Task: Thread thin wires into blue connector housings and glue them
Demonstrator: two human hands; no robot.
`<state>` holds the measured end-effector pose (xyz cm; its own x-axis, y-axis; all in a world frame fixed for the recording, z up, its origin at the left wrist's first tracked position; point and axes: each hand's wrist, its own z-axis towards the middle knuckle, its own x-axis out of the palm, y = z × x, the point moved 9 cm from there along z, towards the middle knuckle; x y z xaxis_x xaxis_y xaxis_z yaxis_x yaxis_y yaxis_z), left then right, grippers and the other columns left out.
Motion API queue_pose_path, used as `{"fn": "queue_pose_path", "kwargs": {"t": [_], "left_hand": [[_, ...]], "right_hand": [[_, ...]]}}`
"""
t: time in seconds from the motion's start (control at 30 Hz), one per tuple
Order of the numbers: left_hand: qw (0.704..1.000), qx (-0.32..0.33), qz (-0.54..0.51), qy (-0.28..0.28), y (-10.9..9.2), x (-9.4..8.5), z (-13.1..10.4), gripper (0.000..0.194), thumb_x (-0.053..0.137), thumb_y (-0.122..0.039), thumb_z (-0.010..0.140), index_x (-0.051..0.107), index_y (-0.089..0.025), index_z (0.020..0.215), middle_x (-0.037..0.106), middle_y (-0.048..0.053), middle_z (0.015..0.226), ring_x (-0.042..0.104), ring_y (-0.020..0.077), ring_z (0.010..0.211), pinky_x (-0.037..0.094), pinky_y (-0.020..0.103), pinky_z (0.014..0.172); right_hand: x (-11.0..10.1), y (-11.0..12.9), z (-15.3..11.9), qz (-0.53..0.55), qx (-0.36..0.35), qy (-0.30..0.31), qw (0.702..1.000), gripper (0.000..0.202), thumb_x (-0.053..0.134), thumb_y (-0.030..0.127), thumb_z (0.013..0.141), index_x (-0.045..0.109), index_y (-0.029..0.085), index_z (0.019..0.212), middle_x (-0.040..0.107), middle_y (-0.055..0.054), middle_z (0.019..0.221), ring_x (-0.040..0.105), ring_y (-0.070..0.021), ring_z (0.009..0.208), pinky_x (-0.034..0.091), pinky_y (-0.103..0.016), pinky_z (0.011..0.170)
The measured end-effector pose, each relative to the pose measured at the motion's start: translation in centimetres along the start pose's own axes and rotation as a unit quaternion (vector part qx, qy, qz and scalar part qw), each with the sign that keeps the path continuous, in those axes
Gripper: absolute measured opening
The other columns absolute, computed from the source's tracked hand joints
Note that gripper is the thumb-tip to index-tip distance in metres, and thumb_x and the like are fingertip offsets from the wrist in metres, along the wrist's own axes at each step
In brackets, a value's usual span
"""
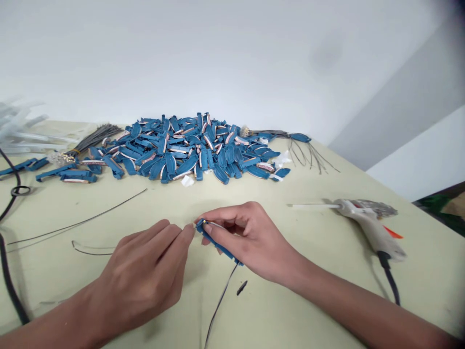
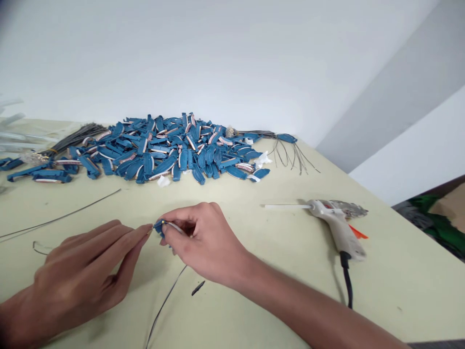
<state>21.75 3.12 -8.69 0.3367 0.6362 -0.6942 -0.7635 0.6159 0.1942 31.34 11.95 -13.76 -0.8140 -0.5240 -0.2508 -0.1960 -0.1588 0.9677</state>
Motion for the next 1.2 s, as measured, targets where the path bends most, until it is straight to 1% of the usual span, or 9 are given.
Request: {"fn": "queue_pose_path", "kwargs": {"t": [0.13,0.27,0.47,0.6,0.77,0.9,1.0,1.1,1.2], "left_hand": [[0.997,-0.057,-0.057,0.011,0.9,0.4,0.2,0.013,0.053,-0.005,0.091,0.061,-0.013,0.099,0.062,0.001,0.069,0.055,0.0146,0.056,0.042,0.028,0.05],[0.993,-0.079,-0.087,0.029,1.1,0.9,0.3,0.014,0.052,-0.008,0.092,0.06,-0.012,0.103,0.059,-0.002,0.067,0.053,0.0121,0.055,0.042,0.025,0.051],[0.987,-0.095,-0.127,0.026,1.1,0.9,0.4,0.013,0.05,-0.007,0.092,0.058,-0.015,0.097,0.058,-0.002,0.067,0.051,0.0105,0.054,0.041,0.023,0.051],[0.982,-0.111,-0.147,0.027,1.5,1.0,0.4,0.015,0.051,-0.006,0.092,0.059,-0.017,0.1,0.057,-0.003,0.068,0.05,0.0097,0.055,0.04,0.022,0.052],[0.982,-0.114,-0.149,0.023,1.4,0.8,0.4,0.018,0.051,-0.005,0.092,0.06,-0.016,0.104,0.057,-0.004,0.07,0.048,0.0078,0.055,0.038,0.021,0.053],[0.981,-0.121,-0.149,0.019,1.5,0.8,0.3,0.015,0.052,-0.005,0.092,0.06,-0.015,0.099,0.058,-0.003,0.068,0.049,0.0083,0.055,0.039,0.021,0.053],[0.98,-0.133,-0.15,0.019,1.8,0.8,0.2,0.013,0.053,-0.006,0.092,0.061,-0.015,0.096,0.057,-0.003,0.066,0.049,0.0087,0.054,0.039,0.022,0.052],[0.979,-0.146,-0.144,0.018,2.1,0.9,0.0,0.012,0.052,-0.008,0.092,0.062,-0.016,0.093,0.057,-0.003,0.064,0.05,0.0089,0.052,0.039,0.022,0.05],[0.977,-0.157,-0.146,0.011,2.5,0.8,-0.1,0.012,0.052,-0.011,0.092,0.062,-0.017,0.092,0.061,-0.003,0.064,0.053,0.0085,0.051,0.041,0.021,0.05]], "right_hand": [[0.0,0.1,-0.1,-0.004,-0.006,0.002,1.0,0.019,0.056,0.014,0.083,0.071,0.013,0.071,0.069,-0.002,0.066,0.039,-0.0054,0.049,0.031,-0.017,0.042],[0.0,0.6,-0.3,-0.017,-0.027,0.001,1.0,0.02,0.056,0.015,0.085,0.075,0.015,0.079,0.07,-0.002,0.069,0.043,-0.0073,0.053,0.034,-0.019,0.046],[-0.1,1.4,-0.4,-0.005,-0.055,0.009,0.998,0.022,0.056,0.015,0.083,0.078,0.013,0.084,0.073,-0.006,0.072,0.046,-0.0085,0.053,0.034,-0.021,0.046],[0.0,1.1,-0.3,0.028,-0.039,0.017,0.999,0.027,0.057,0.022,0.087,0.08,0.012,0.096,0.074,-0.008,0.075,0.054,-0.0113,0.058,0.04,-0.022,0.05],[-0.1,0.1,-0.2,0.045,-0.001,0.011,0.999,0.027,0.06,0.034,0.091,0.081,0.016,0.092,0.074,-0.008,0.077,0.058,-0.0128,0.058,0.041,-0.023,0.05],[-0.2,0.2,0.0,0.134,0.004,0.02,0.991,0.033,0.058,0.039,0.091,0.082,0.017,0.095,0.075,-0.008,0.081,0.065,-0.0166,0.07,0.049,-0.026,0.061],[-0.5,0.5,0.0,0.194,0.001,0.016,0.981,0.038,0.055,0.042,0.091,0.082,0.015,0.092,0.074,-0.008,0.076,0.064,-0.0151,0.067,0.05,-0.025,0.062],[-0.5,0.3,0.1,0.179,0.017,0.019,0.983,0.034,0.065,0.045,0.09,0.082,0.015,0.093,0.072,-0.006,0.073,0.061,-0.012,0.062,0.048,-0.023,0.057],[-0.3,-0.2,0.4,0.155,0.039,0.043,0.986,0.033,0.075,0.043,0.083,0.08,0.015,0.1,0.075,-0.007,0.082,0.064,-0.0129,0.066,0.05,-0.024,0.063]]}}
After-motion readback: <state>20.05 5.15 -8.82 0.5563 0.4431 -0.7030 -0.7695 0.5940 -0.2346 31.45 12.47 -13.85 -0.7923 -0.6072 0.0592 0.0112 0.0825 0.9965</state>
